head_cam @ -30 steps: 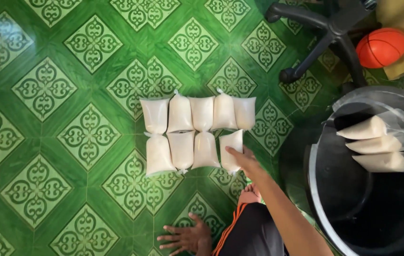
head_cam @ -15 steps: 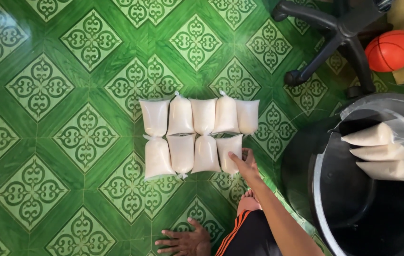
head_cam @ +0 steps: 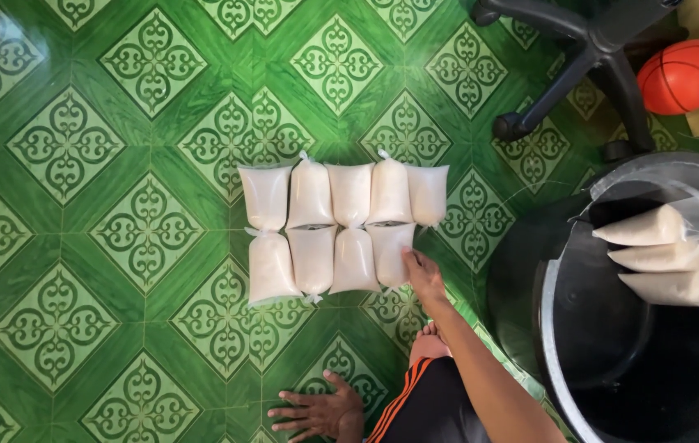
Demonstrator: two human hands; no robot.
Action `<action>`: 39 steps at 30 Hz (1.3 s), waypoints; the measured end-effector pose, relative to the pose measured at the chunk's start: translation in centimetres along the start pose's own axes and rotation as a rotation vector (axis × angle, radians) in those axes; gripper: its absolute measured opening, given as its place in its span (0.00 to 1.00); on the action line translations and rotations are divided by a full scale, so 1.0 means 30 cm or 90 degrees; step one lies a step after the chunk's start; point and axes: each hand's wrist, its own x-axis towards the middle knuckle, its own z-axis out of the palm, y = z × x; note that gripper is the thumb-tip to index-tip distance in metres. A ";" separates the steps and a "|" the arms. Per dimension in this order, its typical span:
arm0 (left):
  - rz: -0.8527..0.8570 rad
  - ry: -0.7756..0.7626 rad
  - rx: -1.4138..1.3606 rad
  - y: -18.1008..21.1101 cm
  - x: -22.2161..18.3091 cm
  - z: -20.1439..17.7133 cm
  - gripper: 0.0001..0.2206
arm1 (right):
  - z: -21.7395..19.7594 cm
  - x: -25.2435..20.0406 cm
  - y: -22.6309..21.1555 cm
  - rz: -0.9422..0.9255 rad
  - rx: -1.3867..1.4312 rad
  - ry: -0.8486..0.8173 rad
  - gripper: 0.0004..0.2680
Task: Manually twisting and tying knots in plastic bags filled with liquid to seal them.
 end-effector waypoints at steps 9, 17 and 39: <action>-0.017 -0.049 0.010 -0.011 0.003 0.007 0.44 | 0.006 -0.047 0.068 -0.630 -0.296 0.194 0.33; -0.005 -0.010 -0.001 -0.012 0.000 0.016 0.43 | 0.104 -0.151 0.048 -0.699 -0.760 0.092 0.32; -0.009 -0.033 -0.005 -0.027 0.001 0.028 0.44 | 0.172 -0.096 0.069 -0.711 -0.802 0.176 0.28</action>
